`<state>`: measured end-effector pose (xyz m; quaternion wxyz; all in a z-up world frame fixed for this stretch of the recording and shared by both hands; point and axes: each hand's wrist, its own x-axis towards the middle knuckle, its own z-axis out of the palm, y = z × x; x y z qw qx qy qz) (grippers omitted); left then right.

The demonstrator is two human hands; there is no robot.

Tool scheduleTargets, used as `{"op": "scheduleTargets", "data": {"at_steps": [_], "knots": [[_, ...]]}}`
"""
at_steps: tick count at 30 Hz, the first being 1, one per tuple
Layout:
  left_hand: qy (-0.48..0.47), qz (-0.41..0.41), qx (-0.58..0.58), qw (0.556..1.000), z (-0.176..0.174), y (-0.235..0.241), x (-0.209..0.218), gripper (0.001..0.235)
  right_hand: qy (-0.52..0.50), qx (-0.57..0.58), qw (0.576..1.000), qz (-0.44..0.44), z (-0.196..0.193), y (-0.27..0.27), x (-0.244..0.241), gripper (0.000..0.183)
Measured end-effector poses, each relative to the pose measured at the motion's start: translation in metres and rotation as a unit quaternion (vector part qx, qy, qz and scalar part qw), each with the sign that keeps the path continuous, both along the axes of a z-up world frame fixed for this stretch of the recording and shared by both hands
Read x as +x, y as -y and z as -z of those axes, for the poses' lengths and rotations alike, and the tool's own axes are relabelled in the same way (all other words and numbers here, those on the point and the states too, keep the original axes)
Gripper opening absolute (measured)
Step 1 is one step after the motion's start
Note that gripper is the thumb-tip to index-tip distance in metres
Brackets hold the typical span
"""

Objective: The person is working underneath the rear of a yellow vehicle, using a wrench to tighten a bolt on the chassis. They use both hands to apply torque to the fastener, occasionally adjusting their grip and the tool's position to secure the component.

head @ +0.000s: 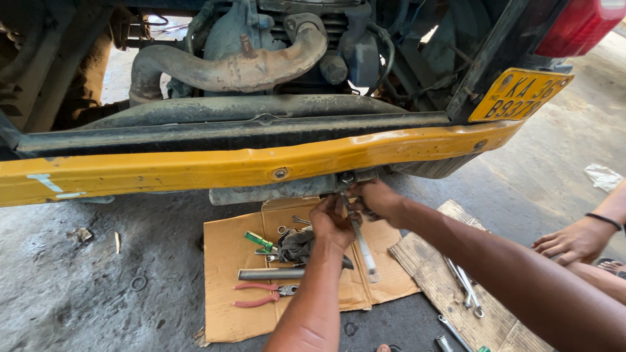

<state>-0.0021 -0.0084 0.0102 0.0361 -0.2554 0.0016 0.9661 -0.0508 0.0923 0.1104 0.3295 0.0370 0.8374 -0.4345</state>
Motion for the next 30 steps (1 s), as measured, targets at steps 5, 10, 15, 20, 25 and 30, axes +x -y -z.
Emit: {"op": "scheduleTargets", "data": {"at_steps": [5, 10, 15, 20, 25, 30], "knots": [[-0.026, 0.130, -0.076, 0.988, 0.016, 0.047, -0.015, 0.030, -0.268, 0.249, 0.911, -0.190, -0.001, -0.021, -0.033, 0.037], [-0.048, 0.211, -0.198, 0.956, 0.017, 0.062, -0.027, 0.032, -0.273, 0.325, 0.887, -0.181, -0.012, -0.018, -0.033, 0.042], [-0.053, 0.193, -0.181, 0.963, 0.018, 0.050, -0.021, 0.029, -0.261, 0.255, 0.917, -0.159, -0.014, -0.023, -0.032, 0.037], [-0.023, 0.124, -0.026, 0.992, 0.006, 0.025, -0.008, 0.032, -0.043, 0.095, 0.993, -0.051, -0.039, -0.011, 0.005, 0.033], [0.017, 0.083, -0.015, 0.996, -0.015, 0.010, 0.005, 0.027, 0.024, 0.030, 0.999, -0.032, -0.043, 0.023, 0.034, 0.041], [-0.186, 0.029, 0.086, 0.978, 0.017, -0.002, 0.001, 0.026, 0.073, -0.051, 0.995, 0.052, -0.034, 0.045, 0.043, 0.035]]}}
